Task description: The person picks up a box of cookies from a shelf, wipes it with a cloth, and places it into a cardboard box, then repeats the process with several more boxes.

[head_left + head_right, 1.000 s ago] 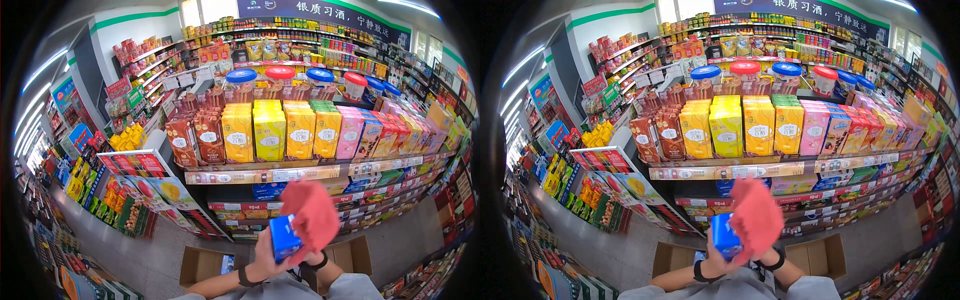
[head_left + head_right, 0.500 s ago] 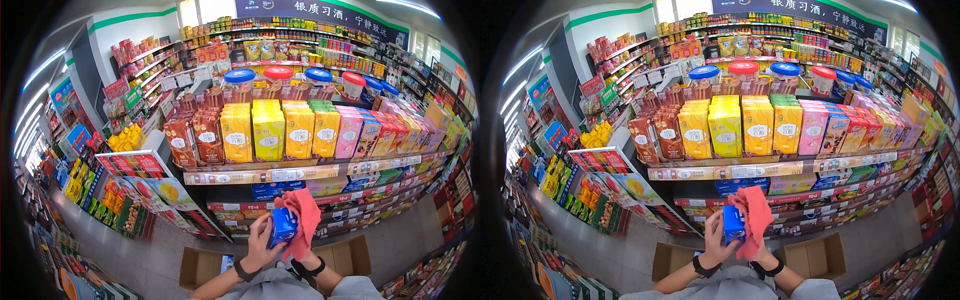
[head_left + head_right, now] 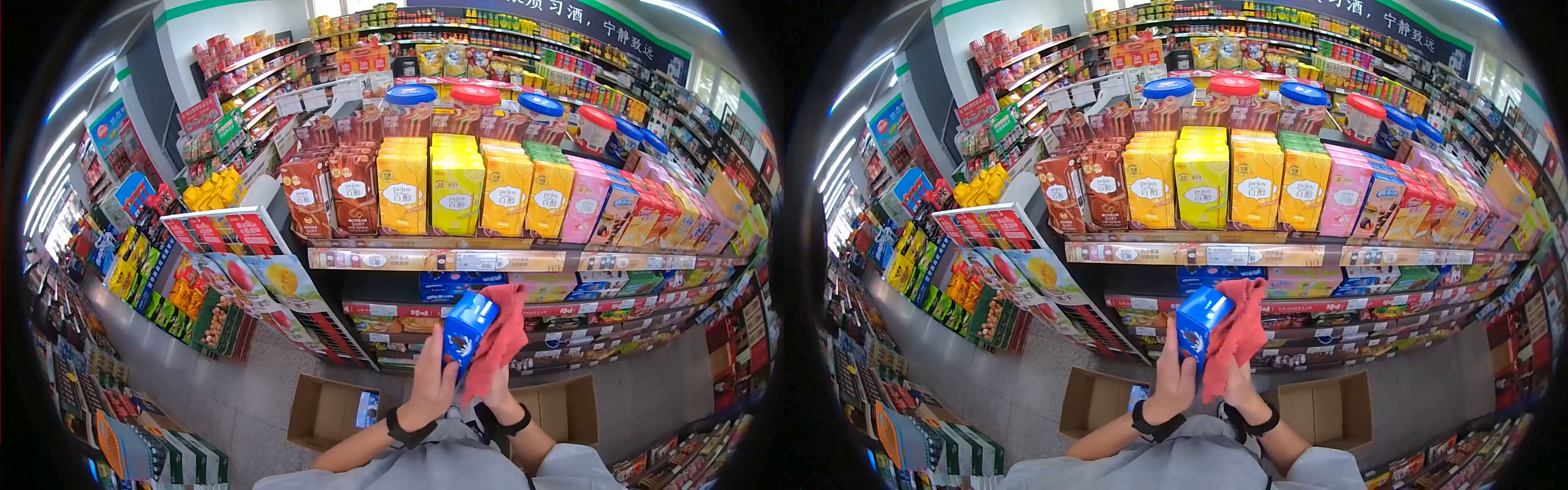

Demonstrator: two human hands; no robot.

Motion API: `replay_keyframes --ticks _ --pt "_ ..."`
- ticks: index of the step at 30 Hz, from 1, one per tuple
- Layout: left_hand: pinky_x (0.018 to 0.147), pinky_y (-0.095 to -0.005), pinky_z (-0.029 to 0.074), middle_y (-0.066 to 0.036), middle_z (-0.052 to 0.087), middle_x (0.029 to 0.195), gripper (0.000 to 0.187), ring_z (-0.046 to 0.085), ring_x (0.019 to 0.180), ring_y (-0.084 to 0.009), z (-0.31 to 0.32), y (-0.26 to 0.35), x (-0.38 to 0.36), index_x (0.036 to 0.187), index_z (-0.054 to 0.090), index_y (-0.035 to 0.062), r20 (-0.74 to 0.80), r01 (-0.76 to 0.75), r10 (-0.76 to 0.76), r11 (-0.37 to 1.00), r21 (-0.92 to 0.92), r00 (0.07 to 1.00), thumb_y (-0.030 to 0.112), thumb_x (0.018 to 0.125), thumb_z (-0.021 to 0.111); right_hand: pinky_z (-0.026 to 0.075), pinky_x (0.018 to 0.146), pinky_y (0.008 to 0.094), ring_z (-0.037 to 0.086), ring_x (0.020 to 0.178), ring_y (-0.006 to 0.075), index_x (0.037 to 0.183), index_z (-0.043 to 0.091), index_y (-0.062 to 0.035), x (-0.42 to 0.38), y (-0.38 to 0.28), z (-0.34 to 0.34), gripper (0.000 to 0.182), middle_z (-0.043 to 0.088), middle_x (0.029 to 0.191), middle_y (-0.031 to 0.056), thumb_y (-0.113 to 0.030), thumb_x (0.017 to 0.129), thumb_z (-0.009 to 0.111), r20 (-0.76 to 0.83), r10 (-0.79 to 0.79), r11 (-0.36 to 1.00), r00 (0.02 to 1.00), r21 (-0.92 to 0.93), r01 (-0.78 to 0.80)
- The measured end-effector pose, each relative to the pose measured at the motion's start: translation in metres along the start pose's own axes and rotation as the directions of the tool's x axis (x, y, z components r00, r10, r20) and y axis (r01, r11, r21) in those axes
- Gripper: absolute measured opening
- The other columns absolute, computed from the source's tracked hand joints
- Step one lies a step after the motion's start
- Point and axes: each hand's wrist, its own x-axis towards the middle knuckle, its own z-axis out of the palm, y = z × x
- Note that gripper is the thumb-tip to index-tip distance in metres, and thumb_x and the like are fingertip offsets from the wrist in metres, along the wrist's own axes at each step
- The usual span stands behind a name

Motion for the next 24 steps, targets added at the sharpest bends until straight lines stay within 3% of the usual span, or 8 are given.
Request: replay_keyframes --ticks 6,8,11,14,15,18,20,24 --pt "0.104 -0.0485 0.037 -0.025 0.041 0.135 0.091 0.046 0.121 -0.0404 -0.027 0.013 0.031 0.15 0.029 -0.0041 -0.1 -0.093 0.11 0.983 0.161 0.989 0.027 0.079 0.076 0.02 0.119 0.0381 0.024 0.147 0.0251 0.155 0.018 -0.0003 -0.042 0.051 0.007 0.061 0.025 0.159 0.0124 -0.019 0.103 0.044 0.097 0.127 0.924 0.987 -0.373 -0.082" --pt "0.102 -0.0482 0.039 -0.026 0.042 0.133 0.084 0.046 0.12 -0.0408 -0.032 0.001 0.028 0.15 0.03 -0.0036 -0.084 -0.075 0.094 0.976 0.202 0.992 0.023 0.081 0.072 0.017 0.12 0.0377 0.021 0.149 0.0242 0.155 0.019 0.0 -0.053 0.06 0.006 0.061 0.023 0.16 0.0125 -0.016 0.102 0.045 0.156 0.162 0.949 0.974 -0.296 -0.111" --pt "0.095 -0.0497 0.043 -0.027 0.045 0.13 0.077 0.05 0.112 -0.0431 -0.025 -0.018 0.004 0.148 0.034 -0.002 -0.116 -0.108 0.134 0.973 0.204 0.984 0.016 0.083 0.071 0.028 0.115 0.037 0.035 0.141 0.0223 0.151 0.027 -0.0003 -0.036 0.048 0.0 0.054 0.037 0.151 0.0114 -0.014 0.102 0.046 0.105 0.109 0.947 0.989 -0.313 -0.071" --pt "0.096 -0.0526 0.042 -0.03 0.042 0.13 0.081 0.048 0.113 -0.0476 -0.012 -0.017 -0.021 0.151 0.023 -0.0037 -0.028 -0.152 0.159 0.972 0.178 0.987 0.01 0.083 0.066 0.041 0.104 0.0331 0.05 0.124 0.0173 0.143 0.038 -0.0012 -0.017 0.016 -0.009 0.043 0.051 0.134 0.0073 -0.014 0.103 0.046 0.086 0.154 0.976 0.984 -0.172 -0.137" --pt "0.098 -0.0531 0.04 -0.031 0.041 0.131 0.087 0.046 0.115 -0.0489 -0.008 -0.013 -0.026 0.153 0.015 -0.0043 0.037 -0.08 0.076 0.989 0.126 0.996 0.008 0.083 0.065 0.046 0.093 0.0288 0.055 0.107 0.0125 0.135 0.044 -0.0023 -0.017 0.015 0.0 0.034 0.055 0.121 0.0033 -0.014 0.103 0.045 -0.047 0.114 0.991 0.992 -0.068 -0.117" --pt "0.102 -0.0515 0.036 -0.03 0.041 0.13 0.081 0.046 0.115 -0.047 0.001 -0.028 -0.018 0.151 0.014 -0.0093 -0.037 -0.009 0.004 0.988 -0.152 0.999 0.007 0.085 0.058 0.046 0.094 0.0295 0.055 0.108 0.0129 0.135 0.044 -0.0026 -0.008 0.009 0.015 0.034 0.055 0.121 0.0037 -0.015 0.103 0.045 -0.059 0.089 0.991 0.994 -0.1 -0.095" --pt "0.102 -0.0496 0.037 -0.031 0.042 0.129 0.078 0.047 0.114 -0.0455 -0.018 -0.016 0.007 0.151 0.017 -0.01 -0.077 -0.098 0.102 0.993 0.06 0.992 0.012 0.087 0.056 0.04 0.106 0.0338 0.047 0.127 0.018 0.146 0.034 -0.0028 -0.022 0.032 0.007 0.045 0.048 0.138 0.0076 -0.019 0.105 0.043 0.025 0.166 0.977 0.986 -0.139 -0.161" --pt "0.104 -0.0459 0.037 -0.028 0.044 0.133 0.075 0.048 0.12 -0.0387 -0.036 -0.007 0.018 0.148 0.023 -0.0125 -0.002 -0.036 0.037 0.995 0.093 0.999 0.022 0.09 0.056 0.03 0.115 0.0371 0.035 0.141 0.0221 0.153 0.023 -0.0028 -0.045 0.063 0.014 0.054 0.035 0.152 0.0101 -0.023 0.105 0.04 -0.036 0.319 0.936 0.947 -0.145 -0.32"
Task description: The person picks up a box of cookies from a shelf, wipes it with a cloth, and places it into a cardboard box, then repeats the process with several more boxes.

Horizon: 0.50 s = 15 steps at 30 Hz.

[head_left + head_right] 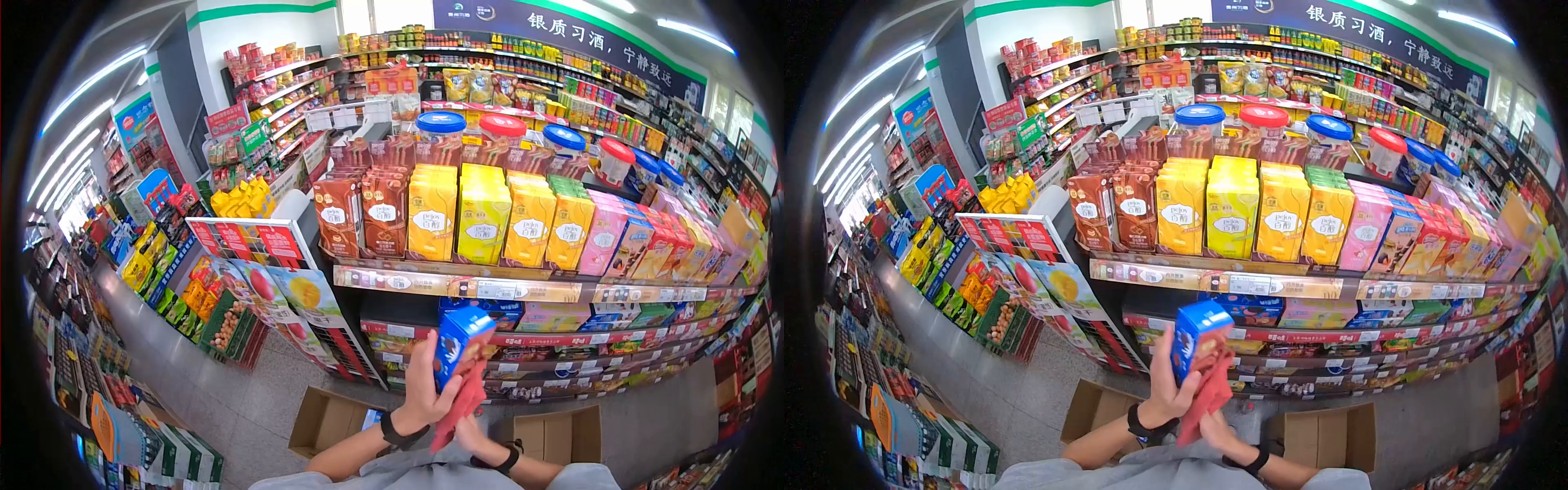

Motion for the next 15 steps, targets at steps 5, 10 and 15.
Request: replay_keyframes --ticks 5,10,15 --pt "0.091 -0.0512 0.042 -0.028 0.048 0.126 0.078 0.051 0.106 -0.0427 0.022 -0.018 -0.035 0.147 0.028 -0.0028 -0.115 -0.199 0.204 0.979 0.055 0.972 0.023 0.084 0.067 0.027 0.118 0.0392 0.031 0.143 0.0232 0.156 0.015 -0.0055 -0.001 -0.018 -0.005 0.07 0.029 0.156 0.0095 -0.041 0.103 0.043 -0.032 -0.087 0.995 0.996 0.051 0.089" --pt "0.091 -0.0523 0.042 -0.027 0.048 0.127 0.079 0.051 0.106 -0.0422 0.03 -0.016 -0.038 0.148 0.026 0.001 -0.07 -0.241 0.243 0.97 0.034 0.968 0.019 0.083 0.068 0.045 0.101 0.0387 0.052 0.123 0.0219 0.141 0.042 -0.0034 0.007 -0.021 -0.032 0.048 0.053 0.132 0.0098 -0.023 0.099 0.051 -0.05 -0.236 0.972 0.971 -0.005 0.236" --pt "0.081 -0.0524 0.046 -0.024 0.052 0.124 0.075 0.054 0.103 -0.0413 0.018 -0.011 -0.011 0.15 0.032 0.0268 -0.228 -0.361 0.377 0.926 0.11 0.898 0.021 0.085 0.067 0.039 0.108 0.0387 0.048 0.129 0.0243 0.147 0.03 0.0001 0.009 0.047 -0.026 0.06 0.047 0.142 0.0115 -0.022 0.097 0.055 -0.03 -0.112 0.994 0.993 -0.014 0.112"
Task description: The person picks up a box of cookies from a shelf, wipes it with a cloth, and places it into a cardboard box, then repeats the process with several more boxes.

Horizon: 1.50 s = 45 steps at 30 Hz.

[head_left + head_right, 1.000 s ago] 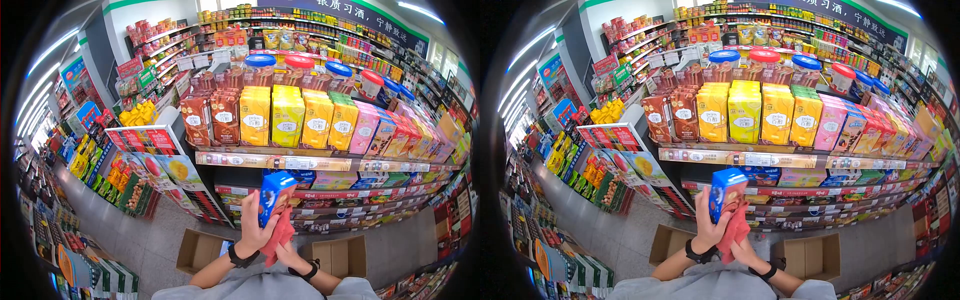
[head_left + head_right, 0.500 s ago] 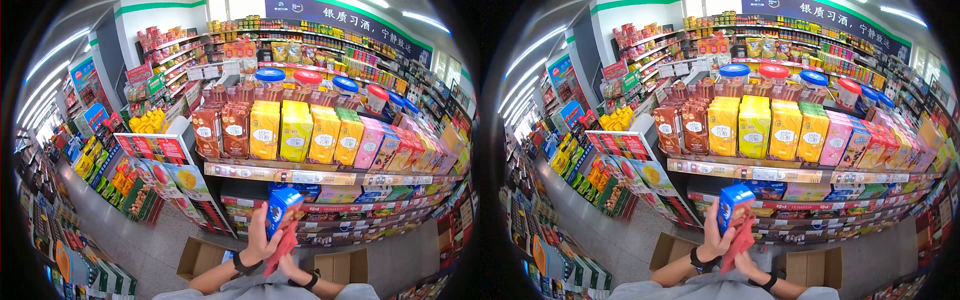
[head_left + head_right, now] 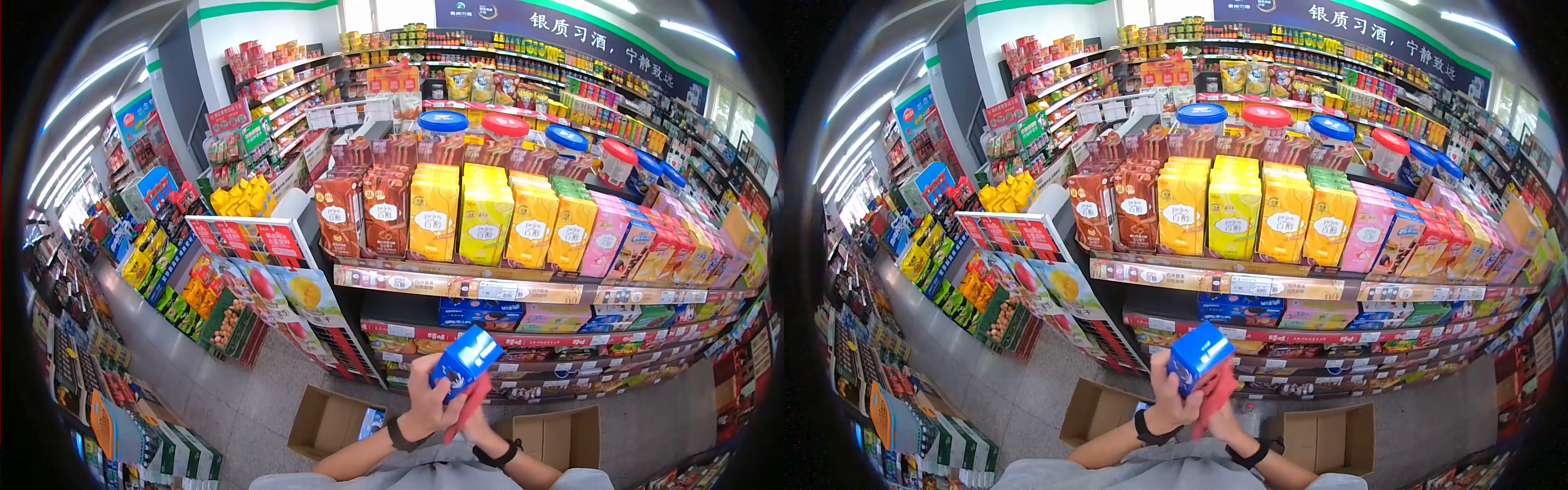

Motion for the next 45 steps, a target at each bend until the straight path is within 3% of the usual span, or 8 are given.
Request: replay_keyframes --ticks 6,11,17,22,30,33,39,45 --pt "0.085 -0.0499 0.045 -0.022 0.05 0.124 0.061 0.053 0.105 -0.0394 -0.003 -0.009 -0.027 0.142 0.045 0.0226 0.037 -0.048 0.048 0.999 0.009 0.998 0.02 0.085 0.068 0.045 0.099 0.0374 0.058 0.115 0.0219 0.127 0.051 0.0021 0.012 -0.072 0.01 0.043 0.061 0.12 0.0117 -0.013 0.088 0.059 -0.016 -0.178 0.981 0.984 -0.082 0.176" --pt "0.087 -0.0505 0.045 -0.025 0.05 0.121 0.03 0.052 0.107 -0.0401 0.013 -0.016 -0.088 0.11 0.057 0.0086 0.314 0.383 -0.327 0.914 -0.136 0.891 0.021 0.085 0.067 0.045 0.105 0.0391 0.05 0.128 0.023 0.142 0.038 -0.004 0.032 -0.112 0.018 0.072 0.05 0.136 0.0114 -0.028 0.085 0.076 0.114 -0.251 0.968 0.961 0.028 0.249" --pt "0.081 -0.0498 0.046 -0.022 0.053 0.117 0.026 0.056 0.102 -0.0381 -0.006 0.005 -0.015 0.11 0.054 0.0136 -0.074 0.028 -0.034 0.997 -0.075 0.997 0.022 0.087 0.063 0.036 0.111 0.0405 0.045 0.133 0.0235 0.145 0.036 -0.0029 0.009 -0.047 0.017 0.067 0.046 0.142 0.0117 -0.027 0.09 0.066 0.142 -0.026 0.998 0.99 0.053 0.018" --pt "0.081 -0.0494 0.047 -0.023 0.054 0.118 0.017 0.056 0.102 -0.0376 -0.004 -0.006 -0.047 0.094 0.062 0.009 0.05 0.033 -0.033 0.999 -0.004 0.998 0.02 0.082 0.07 0.047 0.101 0.0381 0.057 0.12 0.0262 0.137 0.046 -0.0029 0.029 -0.144 0.041 0.06 0.057 0.124 0.0126 -0.031 0.088 0.067 0.1 -0.217 0.973 0.971 -0.059 0.223" --pt "0.081 -0.0503 0.047 -0.026 0.05 0.117 0.052 0.056 0.098 -0.0399 -0.012 0.007 -0.001 0.126 0.042 0.0125 -0.212 -0.051 0.017 0.986 -0.156 0.977 0.017 0.083 0.071 0.04 0.107 0.0406 0.051 0.127 0.025 0.145 0.036 -0.0028 0.022 -0.065 0.035 0.063 0.05 0.137 0.0119 -0.033 0.094 0.059 0.139 -0.138 0.99 0.981 0.012 0.138" --pt "0.083 -0.0489 0.047 -0.024 0.051 0.117 0.039 0.057 0.099 -0.0389 -0.032 -0.012 -0.03 0.115 0.055 0.0082 0.097 -0.011 -0.004 0.989 0.146 0.995 0.018 0.083 0.072 0.037 0.109 0.041 0.049 0.13 0.0263 0.147 0.036 -0.0013 0.024 -0.058 0.031 0.066 0.047 0.144 0.0131 -0.034 0.094 0.057 0.229 -0.124 0.987 0.965 -0.074 0.145" --pt "0.079 -0.0452 0.048 -0.02 0.055 0.113 0.028 0.059 0.098 -0.0368 -0.008 -0.049 -0.131 0.103 0.06 0.0063 0.366 0.695 -0.591 0.606 -0.387 0.719 0.017 0.082 0.075 0.038 0.11 0.0415 0.051 0.129 0.0271 0.148 0.037 -0.0026 0.039 -0.1 0.034 0.068 0.048 0.144 0.0162 -0.03 0.091 0.063 0.379 -0.198 0.962 0.904 -0.1 0.253" --pt "0.072 -0.0454 0.048 -0.019 0.055 0.113 0.042 0.06 0.092 -0.034 -0.042 0.0 -0.019 0.116 0.051 0.0158 -0.04 -0.102 0.103 0.995 0.016 0.994 0.015 0.082 0.074 0.038 0.111 0.0427 0.051 0.129 0.0293 0.147 0.037 -0.0021 0.02 -0.064 0.033 0.073 0.051 0.142 0.0166 -0.021 0.084 0.07 0.38 0.053 0.998 0.923 0.01 -0.062"
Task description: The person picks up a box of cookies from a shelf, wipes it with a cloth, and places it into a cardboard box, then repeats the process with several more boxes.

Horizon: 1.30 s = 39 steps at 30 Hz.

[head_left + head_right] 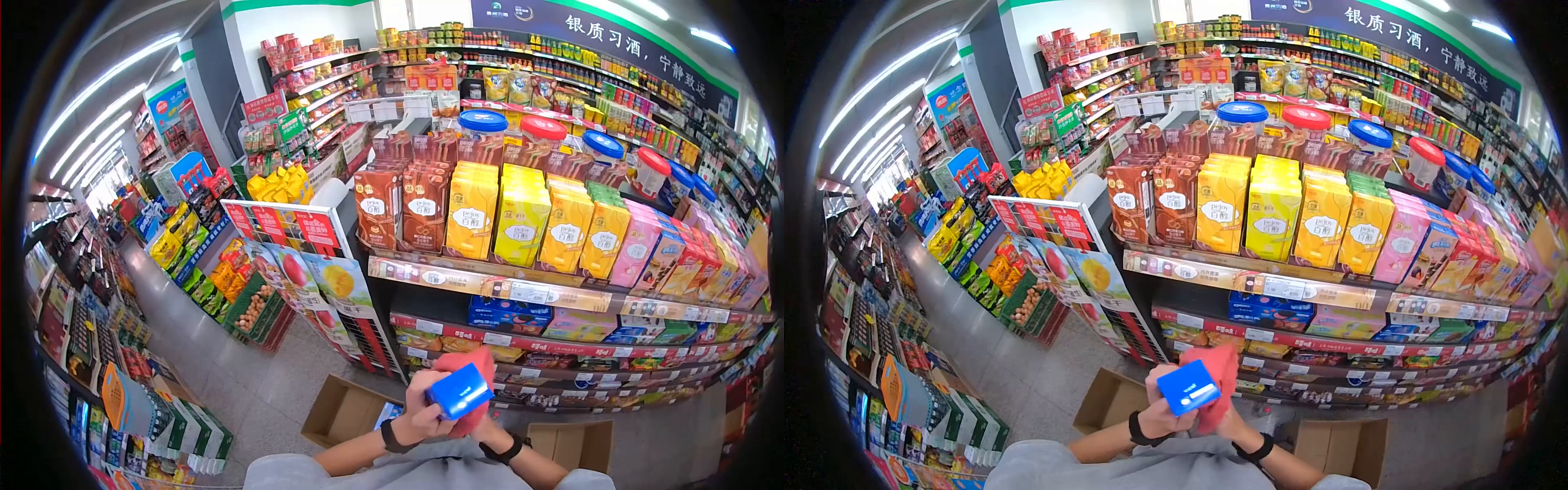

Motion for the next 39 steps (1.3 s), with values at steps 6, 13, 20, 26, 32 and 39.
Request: replay_keyframes --ticks 6,13,20,26,32,39 --pt "0.079 -0.0499 0.048 -0.02 0.054 0.117 0.052 0.058 0.098 -0.0377 -0.002 -0.004 -0.058 0.122 0.048 0.0183 0.305 0.234 -0.252 0.968 0.096 0.919 0.016 0.08 0.077 0.046 0.103 0.0372 0.055 0.124 0.0226 0.149 0.036 -0.0044 0.018 -0.067 0.005 0.067 0.051 0.143 0.0122 -0.032 0.093 0.062 0.085 -0.189 0.971 0.978 -0.132 0.199" --pt "0.076 -0.0517 0.05 -0.029 0.05 0.12 0.074 0.058 0.096 -0.0435 0.02 -0.004 -0.054 0.135 0.03 0.0157 0.213 0.176 -0.186 0.982 0.069 0.959 0.008 0.077 0.075 0.046 0.103 0.0363 0.056 0.123 0.0219 0.149 0.037 -0.0052 0.004 -0.004 -0.033 0.068 0.051 0.143 0.0114 -0.04 0.095 0.061 -0.053 0.015 0.969 0.998 0.246 -0.002" --pt "0.079 -0.0517 0.05 -0.033 0.048 0.121 0.074 0.058 0.098 -0.0494 0.016 -0.006 -0.056 0.137 0.027 0.0093 0.27 0.29 -0.275 0.957 -0.019 0.923 0.003 0.078 0.071 0.045 0.099 0.034 0.053 0.118 0.0168 0.142 0.041 -0.0047 -0.018 0.036 -0.036 0.054 0.052 0.133 0.0068 -0.026 0.096 0.059 -0.188 0.075 0.968 0.979 0.251 -0.026" --pt "0.085 -0.0503 0.051 -0.03 0.048 0.128 0.086 0.059 0.103 -0.0463 0.029 -0.006 -0.059 0.144 0.024 0.0075 0.443 0.563 -0.448 0.809 -0.17 0.777 0.008 0.076 0.076 0.043 0.101 0.0337 0.051 0.121 0.0179 0.139 0.043 -0.0029 -0.005 -0.001 -0.032 0.052 0.05 0.133 0.0069 -0.015 0.092 0.063 -0.396 -0.197 0.98 0.897 -0.097 0.173" --pt "0.09 -0.0434 0.053 -0.022 0.053 0.127 0.089 0.063 0.111 -0.0338 0.011 0.002 -0.016 0.146 0.026 0.0094 0.519 0.534 -0.441 0.845 -0.037 0.733 0.012 0.076 0.082 0.043 0.1 0.0351 0.052 0.118 0.0179 0.14 0.042 -0.0038 -0.01 -0.003 -0.038 0.049 0.05 0.132 0.0075 -0.024 0.098 0.058 -0.287 -0.169 0.985 0.943 -0.074 0.154" --pt "0.095 -0.0401 0.052 -0.02 0.049 0.132 0.086 0.059 0.119 -0.0281 0.003 -0.015 -0.057 0.144 0.022 0.0041 0.425 0.758 -0.663 0.646 -0.09 0.616 0.008 0.08 0.08 0.041 0.104 0.0345 0.047 0.126 0.0181 0.142 0.041 -0.0047 -0.023 0.085 -0.046 0.055 0.049 0.137 0.0085 -0.045 0.104 0.041 -0.185 0.228 0.968 0.956 0.145 -0.203"
